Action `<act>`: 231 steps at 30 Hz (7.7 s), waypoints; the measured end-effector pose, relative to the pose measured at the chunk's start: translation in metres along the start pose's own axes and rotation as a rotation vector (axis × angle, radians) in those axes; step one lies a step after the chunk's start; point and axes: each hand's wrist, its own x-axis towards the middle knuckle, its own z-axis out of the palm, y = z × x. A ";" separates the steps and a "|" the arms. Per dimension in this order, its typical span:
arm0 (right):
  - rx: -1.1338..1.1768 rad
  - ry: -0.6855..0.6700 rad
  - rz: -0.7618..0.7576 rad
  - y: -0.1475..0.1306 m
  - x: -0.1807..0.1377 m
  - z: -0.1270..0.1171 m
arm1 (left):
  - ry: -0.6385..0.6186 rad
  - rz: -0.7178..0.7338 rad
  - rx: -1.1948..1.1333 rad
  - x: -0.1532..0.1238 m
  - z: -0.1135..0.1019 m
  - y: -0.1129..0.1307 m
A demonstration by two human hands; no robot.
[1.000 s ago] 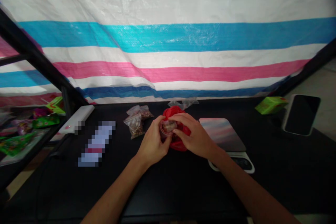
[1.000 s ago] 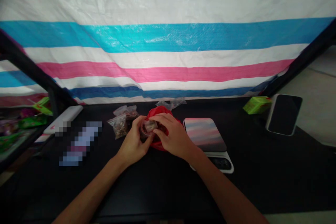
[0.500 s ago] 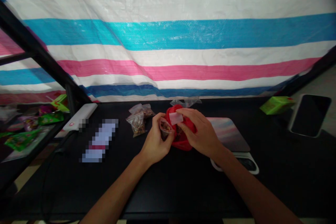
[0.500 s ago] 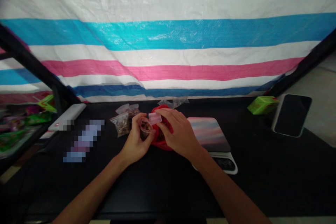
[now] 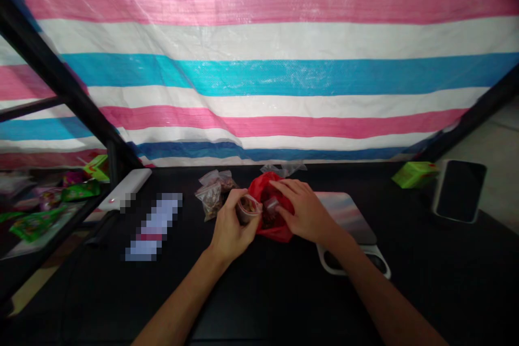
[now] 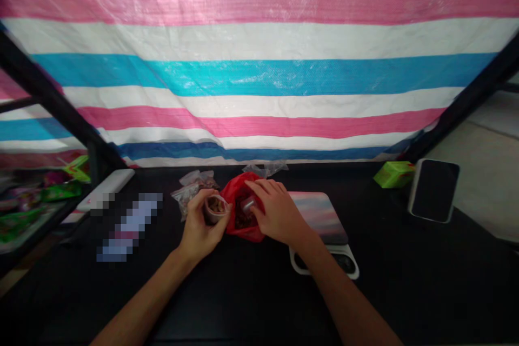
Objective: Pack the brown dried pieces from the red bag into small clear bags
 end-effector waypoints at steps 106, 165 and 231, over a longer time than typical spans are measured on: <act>0.224 -0.083 0.130 0.046 -0.035 -0.057 | 0.066 -0.116 0.052 0.009 -0.010 -0.007; 0.215 -0.272 0.360 0.091 -0.046 -0.095 | -0.055 -0.138 0.111 0.015 -0.009 -0.024; -0.277 0.007 -0.094 0.029 -0.003 -0.001 | -0.023 -0.193 0.118 0.018 -0.009 -0.022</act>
